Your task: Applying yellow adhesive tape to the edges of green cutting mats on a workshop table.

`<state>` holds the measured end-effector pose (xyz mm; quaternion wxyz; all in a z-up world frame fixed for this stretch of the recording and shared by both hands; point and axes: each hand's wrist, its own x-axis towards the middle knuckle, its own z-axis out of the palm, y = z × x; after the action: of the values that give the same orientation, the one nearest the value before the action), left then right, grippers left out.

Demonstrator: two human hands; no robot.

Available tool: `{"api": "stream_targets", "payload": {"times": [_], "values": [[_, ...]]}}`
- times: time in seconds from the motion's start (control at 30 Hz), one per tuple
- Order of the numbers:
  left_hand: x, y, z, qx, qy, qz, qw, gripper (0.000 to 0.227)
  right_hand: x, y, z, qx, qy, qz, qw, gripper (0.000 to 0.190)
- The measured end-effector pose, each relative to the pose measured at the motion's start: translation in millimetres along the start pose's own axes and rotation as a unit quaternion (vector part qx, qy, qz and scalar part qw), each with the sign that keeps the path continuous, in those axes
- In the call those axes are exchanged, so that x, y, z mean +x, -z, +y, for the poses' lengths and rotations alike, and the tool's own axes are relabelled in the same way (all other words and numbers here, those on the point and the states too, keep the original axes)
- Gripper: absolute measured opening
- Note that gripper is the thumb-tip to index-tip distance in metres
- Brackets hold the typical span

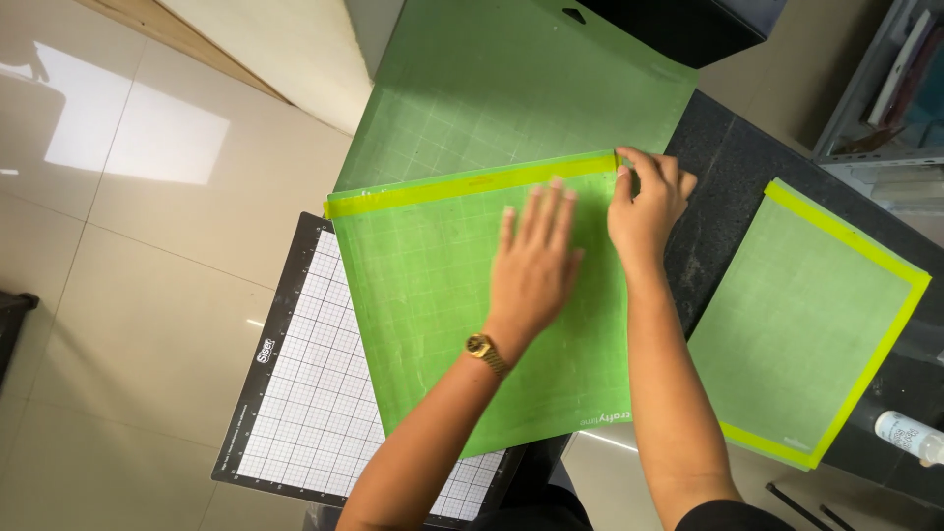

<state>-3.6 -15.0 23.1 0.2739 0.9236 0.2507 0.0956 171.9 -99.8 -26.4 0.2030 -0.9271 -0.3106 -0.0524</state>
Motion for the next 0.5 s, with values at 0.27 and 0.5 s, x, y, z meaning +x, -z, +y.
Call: {"api": "stream_targets", "payload": {"times": [0.27,0.5], "values": [[-12.9,-46.1,4.1,0.051,-0.066,0.048,0.995,0.065,22.8,32.3,-6.1,-0.059,0.079,-0.104,0.99,0.022],[-12.3,-39.1,4.6,0.075,-0.072,0.038,0.994,0.068,49.7,28.1,15.0,0.039,0.04,-0.225,0.973,0.008]]}}
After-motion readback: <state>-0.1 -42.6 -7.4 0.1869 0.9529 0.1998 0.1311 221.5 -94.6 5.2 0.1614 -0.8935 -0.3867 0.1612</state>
